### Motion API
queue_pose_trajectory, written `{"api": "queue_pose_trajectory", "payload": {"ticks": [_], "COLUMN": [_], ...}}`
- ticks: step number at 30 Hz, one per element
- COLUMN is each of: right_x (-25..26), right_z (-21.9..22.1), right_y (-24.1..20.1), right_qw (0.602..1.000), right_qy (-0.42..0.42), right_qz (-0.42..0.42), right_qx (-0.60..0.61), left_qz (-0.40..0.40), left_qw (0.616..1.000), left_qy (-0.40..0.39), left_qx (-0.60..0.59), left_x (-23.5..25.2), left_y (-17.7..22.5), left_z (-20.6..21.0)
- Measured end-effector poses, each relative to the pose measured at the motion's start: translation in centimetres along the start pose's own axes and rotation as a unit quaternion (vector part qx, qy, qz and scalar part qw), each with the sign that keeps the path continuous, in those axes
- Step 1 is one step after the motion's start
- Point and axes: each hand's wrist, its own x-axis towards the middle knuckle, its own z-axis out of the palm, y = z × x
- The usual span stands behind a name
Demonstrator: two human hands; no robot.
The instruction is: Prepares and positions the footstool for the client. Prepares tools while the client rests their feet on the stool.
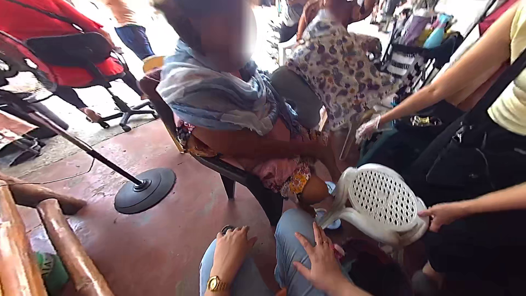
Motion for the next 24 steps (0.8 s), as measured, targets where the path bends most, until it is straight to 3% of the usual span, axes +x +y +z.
{"api": "queue_pose_trajectory", "payload": {"ticks": [7, 16, 24], "right_x": [0.2, 0.2, 0.1], "right_z": [-1.7, -2.5, -2.5], "right_y": [-0.8, -0.9, -0.8], "right_qw": [0.996, 0.991, 0.99], "right_qy": [-0.074, -0.107, -0.115], "right_qz": [0.017, 0.018, 0.015], "right_qx": [0.055, 0.077, 0.075], "left_qz": [0.055, 0.065, 0.055], "left_qw": [0.996, 0.998, 0.998], "left_qy": [0.067, 0.013, 0.02], "left_qx": [-0.033, -0.012, 0.0], "left_x": [-0.8, -0.4, -0.1], "left_y": [-0.7, -1.4, -1.8], "left_z": [-0.2, -0.7, 0.0]}}
